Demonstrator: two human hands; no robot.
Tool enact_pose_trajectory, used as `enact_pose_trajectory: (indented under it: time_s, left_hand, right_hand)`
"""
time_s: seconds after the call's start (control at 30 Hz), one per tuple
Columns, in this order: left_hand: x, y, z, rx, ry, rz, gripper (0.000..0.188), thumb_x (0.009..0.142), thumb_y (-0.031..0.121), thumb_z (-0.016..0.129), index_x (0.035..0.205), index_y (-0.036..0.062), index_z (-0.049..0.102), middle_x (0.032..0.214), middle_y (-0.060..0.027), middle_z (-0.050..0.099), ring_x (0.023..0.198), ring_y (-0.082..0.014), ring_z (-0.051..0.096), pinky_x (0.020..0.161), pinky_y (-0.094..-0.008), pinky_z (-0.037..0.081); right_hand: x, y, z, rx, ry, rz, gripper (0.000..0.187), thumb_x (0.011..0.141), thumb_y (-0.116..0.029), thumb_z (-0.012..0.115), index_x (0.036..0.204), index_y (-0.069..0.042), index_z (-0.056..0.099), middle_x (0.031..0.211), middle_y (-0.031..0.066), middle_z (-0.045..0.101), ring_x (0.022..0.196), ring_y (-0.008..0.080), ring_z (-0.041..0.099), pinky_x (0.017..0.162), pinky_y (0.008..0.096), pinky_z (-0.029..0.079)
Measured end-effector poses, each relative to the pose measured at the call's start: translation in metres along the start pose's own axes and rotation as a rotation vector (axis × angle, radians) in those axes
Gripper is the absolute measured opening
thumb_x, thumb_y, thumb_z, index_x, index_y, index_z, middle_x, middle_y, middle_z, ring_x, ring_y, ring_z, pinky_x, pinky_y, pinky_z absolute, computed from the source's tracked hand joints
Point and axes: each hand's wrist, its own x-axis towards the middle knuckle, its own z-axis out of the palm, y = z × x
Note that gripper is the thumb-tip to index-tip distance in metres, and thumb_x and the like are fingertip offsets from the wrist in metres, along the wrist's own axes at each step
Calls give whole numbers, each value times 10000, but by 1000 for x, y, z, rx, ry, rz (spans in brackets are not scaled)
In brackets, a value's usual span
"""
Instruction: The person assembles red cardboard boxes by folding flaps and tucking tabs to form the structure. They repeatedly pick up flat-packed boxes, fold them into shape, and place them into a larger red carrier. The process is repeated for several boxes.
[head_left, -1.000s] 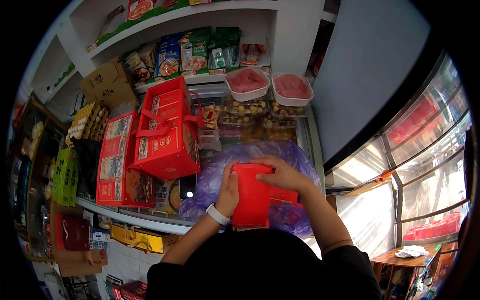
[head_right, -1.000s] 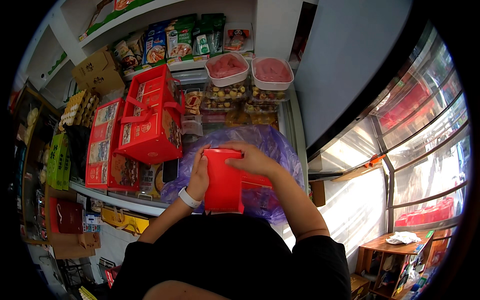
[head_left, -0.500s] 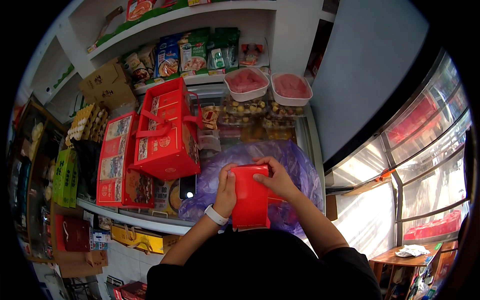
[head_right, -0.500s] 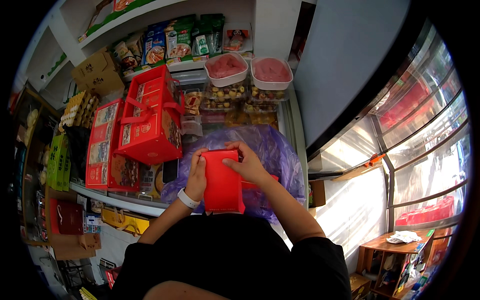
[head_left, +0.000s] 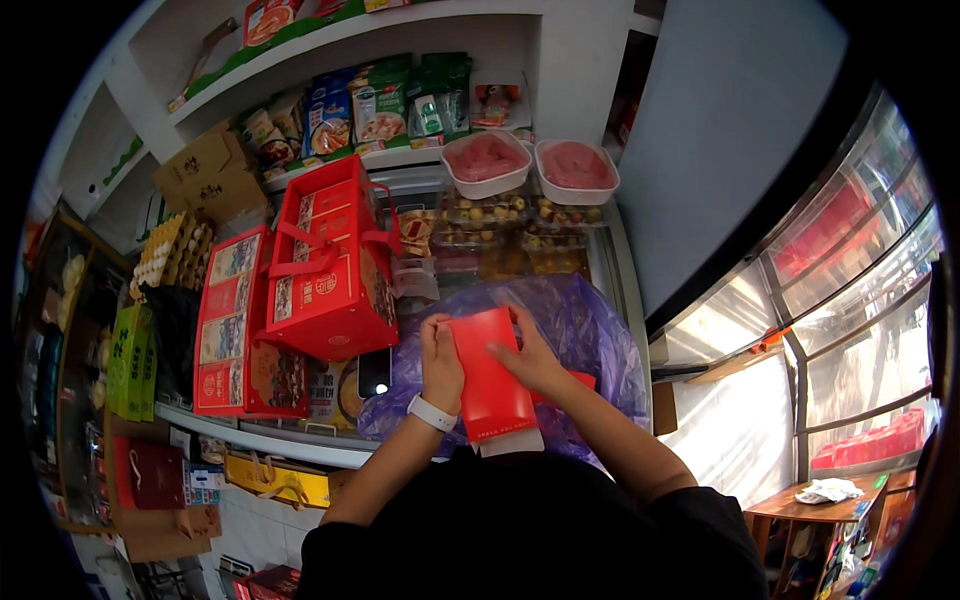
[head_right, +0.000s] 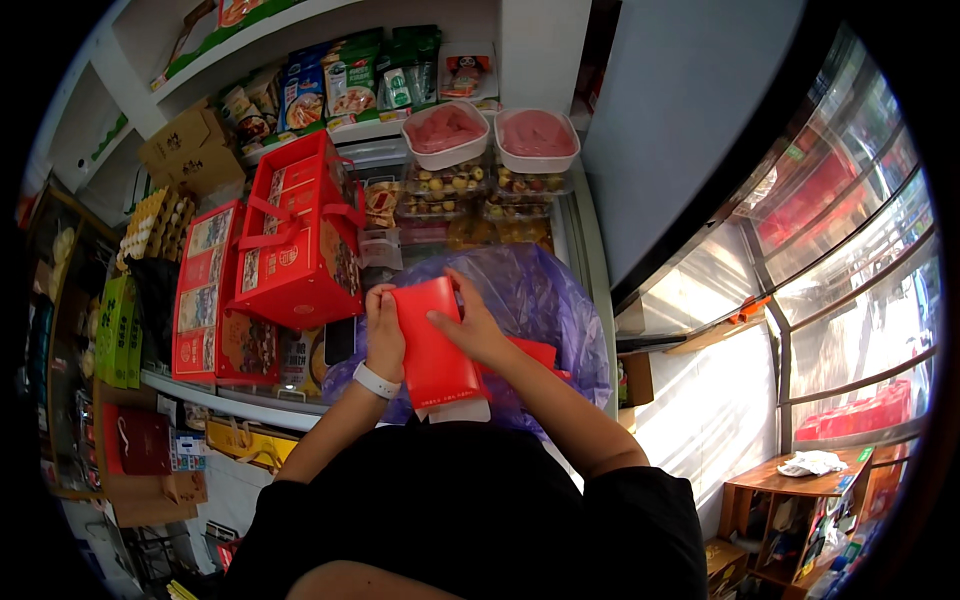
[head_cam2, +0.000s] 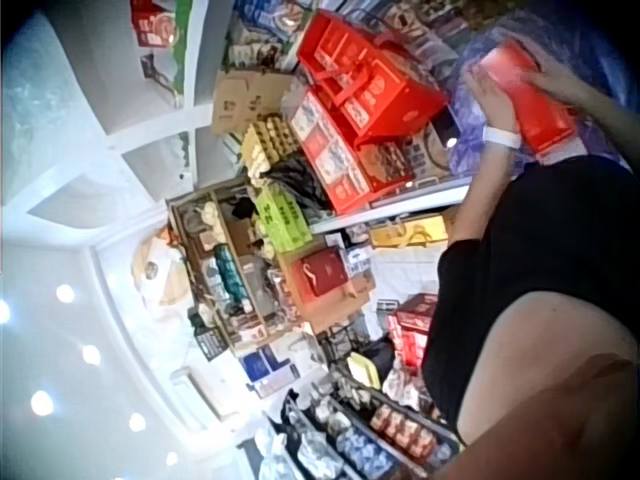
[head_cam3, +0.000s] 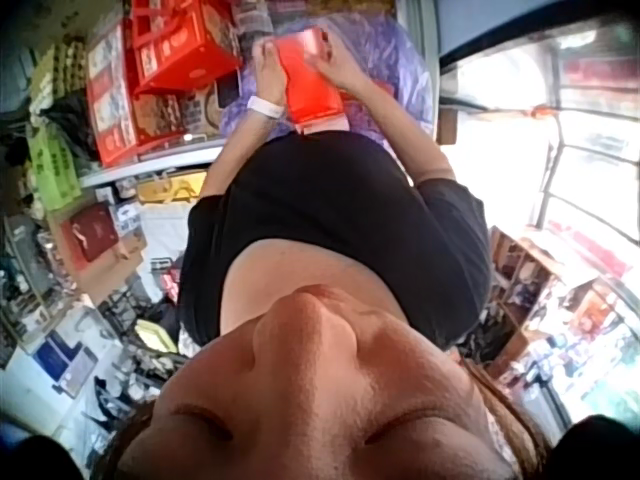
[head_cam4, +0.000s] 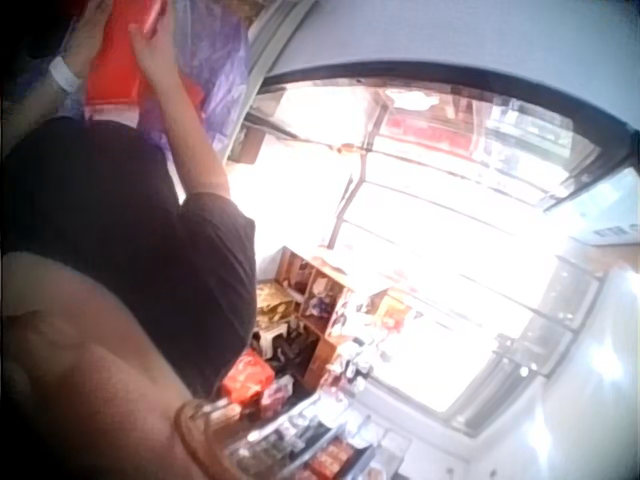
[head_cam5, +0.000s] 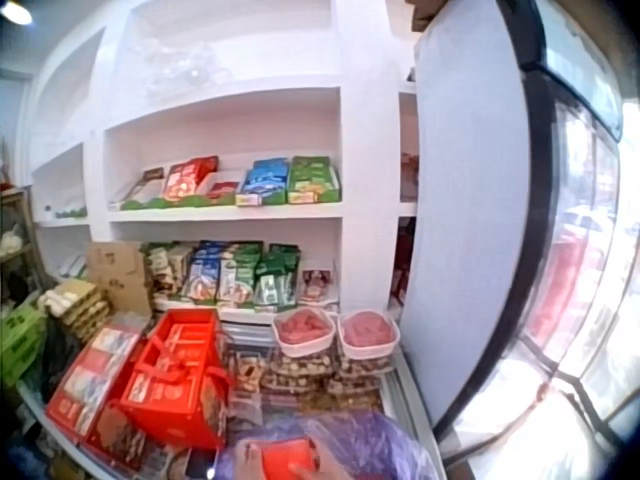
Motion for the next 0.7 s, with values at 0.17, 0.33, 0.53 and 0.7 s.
enact_pose_trajectory:
  time_s: [0.17,0.33,0.53,0.7]
  left_hand:
    - [35,-6,-6,48,-77,6,420,980,285,345,1301,15,338,1324,-147,366,1243,-253,319,1052,-329,215]
    - [20,41,-19,396,-403,314,742,807,197,597,1413,37,201,1463,-178,216,1380,-318,141,1110,-398,118]
    - [-1,69,-15,729,-516,743,788,700,135,694,1360,14,281,1321,-207,405,1249,-379,366,1063,-455,249]
    - [-9,81,-21,287,-390,317,696,804,153,658,1352,-3,258,1222,-183,477,1150,-258,471,975,-361,369]
  right_hand:
    - [40,-19,-5,500,-60,548,460,862,-166,596,1258,-24,408,1237,145,508,1034,219,567,837,344,488]
    - [63,-10,-43,852,-219,985,308,908,-237,493,1154,-54,518,1042,118,628,896,246,636,764,403,539]
    - [35,-29,-39,658,-449,1072,357,936,-374,394,1095,-95,551,979,72,624,857,200,625,680,355,521]
    - [-1,-52,-35,390,47,239,532,941,-379,404,1358,-58,325,1292,136,457,1193,206,431,968,371,364]
